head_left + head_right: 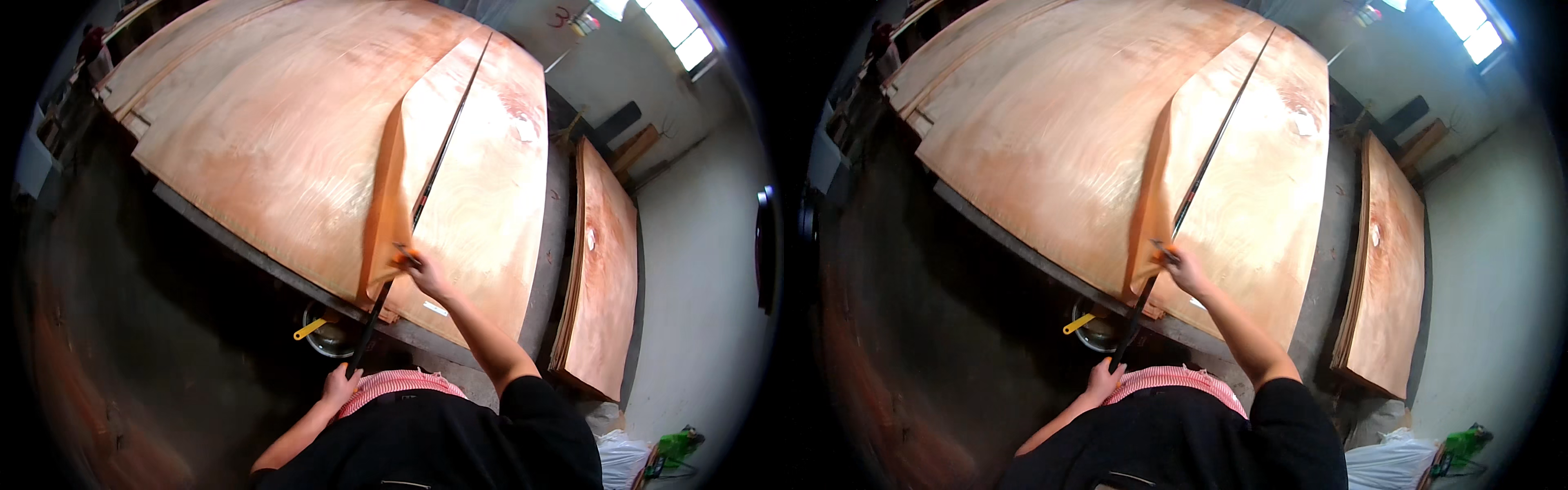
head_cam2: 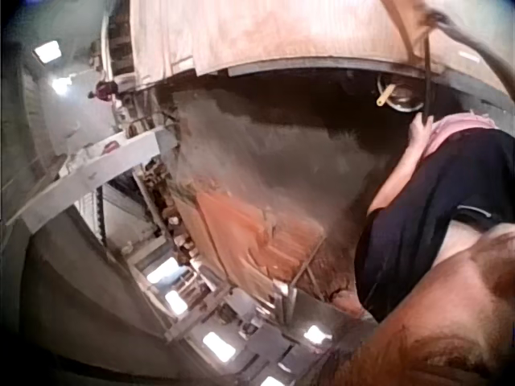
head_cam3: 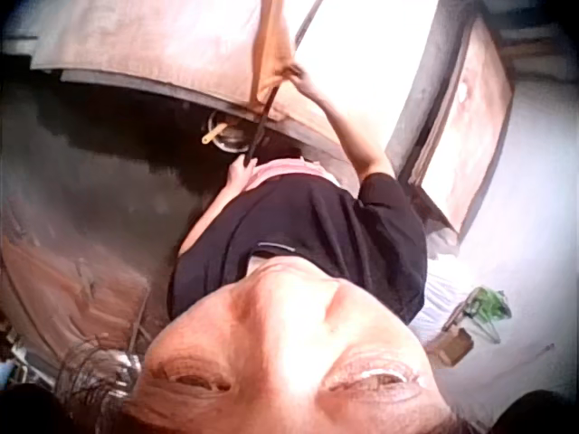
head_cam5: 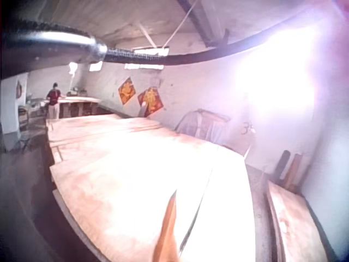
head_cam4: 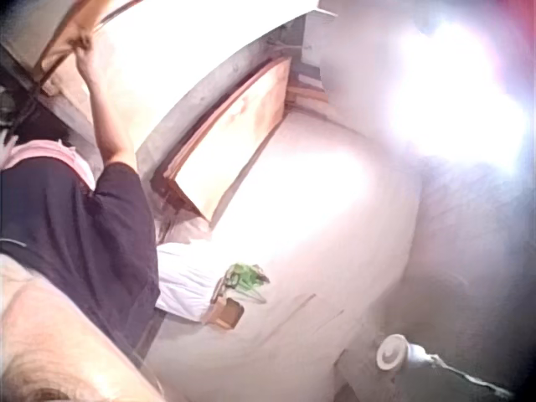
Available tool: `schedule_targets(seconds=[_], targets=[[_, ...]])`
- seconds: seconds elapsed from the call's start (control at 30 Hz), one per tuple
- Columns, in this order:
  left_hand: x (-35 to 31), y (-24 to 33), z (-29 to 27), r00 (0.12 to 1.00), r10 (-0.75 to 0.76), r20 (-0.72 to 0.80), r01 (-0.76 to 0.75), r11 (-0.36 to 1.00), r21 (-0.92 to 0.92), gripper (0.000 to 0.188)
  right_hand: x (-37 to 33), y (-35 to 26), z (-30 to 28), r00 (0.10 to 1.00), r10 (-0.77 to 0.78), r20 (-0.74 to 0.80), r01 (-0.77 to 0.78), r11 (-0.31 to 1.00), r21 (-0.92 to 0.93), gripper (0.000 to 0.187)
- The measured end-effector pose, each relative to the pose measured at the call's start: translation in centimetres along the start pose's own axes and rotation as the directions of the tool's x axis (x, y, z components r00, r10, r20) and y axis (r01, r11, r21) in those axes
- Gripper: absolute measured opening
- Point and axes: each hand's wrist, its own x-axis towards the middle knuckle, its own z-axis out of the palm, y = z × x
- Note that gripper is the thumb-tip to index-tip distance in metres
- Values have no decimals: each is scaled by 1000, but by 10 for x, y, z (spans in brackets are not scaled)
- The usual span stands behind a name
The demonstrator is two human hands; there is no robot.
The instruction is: The person uses a flexible ruler and a marker to draw a curved line on a large wooden board. They then use a utility knife to cut small rectangular patches from a stack of thin wood veneer. The person applies these patches to specific areas on the board, likely to fill imperfections or holes, and uses a brush to smooth them down.
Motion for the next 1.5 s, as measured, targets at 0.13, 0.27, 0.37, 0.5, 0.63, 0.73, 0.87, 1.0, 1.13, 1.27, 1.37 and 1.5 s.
schedule_targets(seconds=[0.13, 0.27, 0.37, 0.5, 0.63, 0.73, 0.87, 1.0, 1.13, 1.27, 1.37, 1.5], targets=[[37, 44, 42, 983, -21, 180, 111, 856, -505, 32, -83, 84, -83, 943, 258, -211, -199, 944, 265, 18], [46, 19, 86, 891, -68, 448, 294, 840, -456, 24, -161, 182, -122, 812, 444, -379, -313, 879, 359, 22], [40, 24, 93, 869, -254, 425, 427, 819, -383, 18, -203, 200, -126, 691, 616, -378, -505, 785, 357, 22], [40, 46, 100, 894, -287, 344, 414, 823, -389, 16, -240, 207, -116, 723, 583, -370, -401, 791, 462, 20], [46, 53, 94, 936, -263, 234, 325, 901, -288, 20, -242, 180, -99, 724, 663, -190, -516, 704, 488, 17], [44, 72, 82, 960, -164, 225, 224, 935, -275, 24, -234, 143, -100, 790, 611, 53, -585, 726, 362, 20], [37, 97, 80, 925, -38, 379, 122, 972, -201, 45, -203, 94, -62, 872, 487, 41, -464, 797, 387, 29], [14, 155, 80, 746, 101, 659, -223, 969, 104, 76, -172, 64, -28, 867, 448, -218, -291, 810, 509, 25], [6, 146, 67, 667, 302, 681, -397, 918, -17, 62, -174, 52, -32, 801, 561, -211, -328, 706, 628, 19], [4, 103, 55, 732, 261, 629, -374, 926, 50, 48, -201, 65, -54, 667, 669, -327, -371, 679, 634, 19], [-5, 76, 44, 815, 120, 567, -263, 948, 177, 46, -214, 59, -73, 687, 621, -377, -322, 726, 608, 20], [-13, 45, 55, 884, 13, 467, -140, 961, 240, 43, -236, 74, -103, 713, 564, -417, -167, 714, 680, 18]])
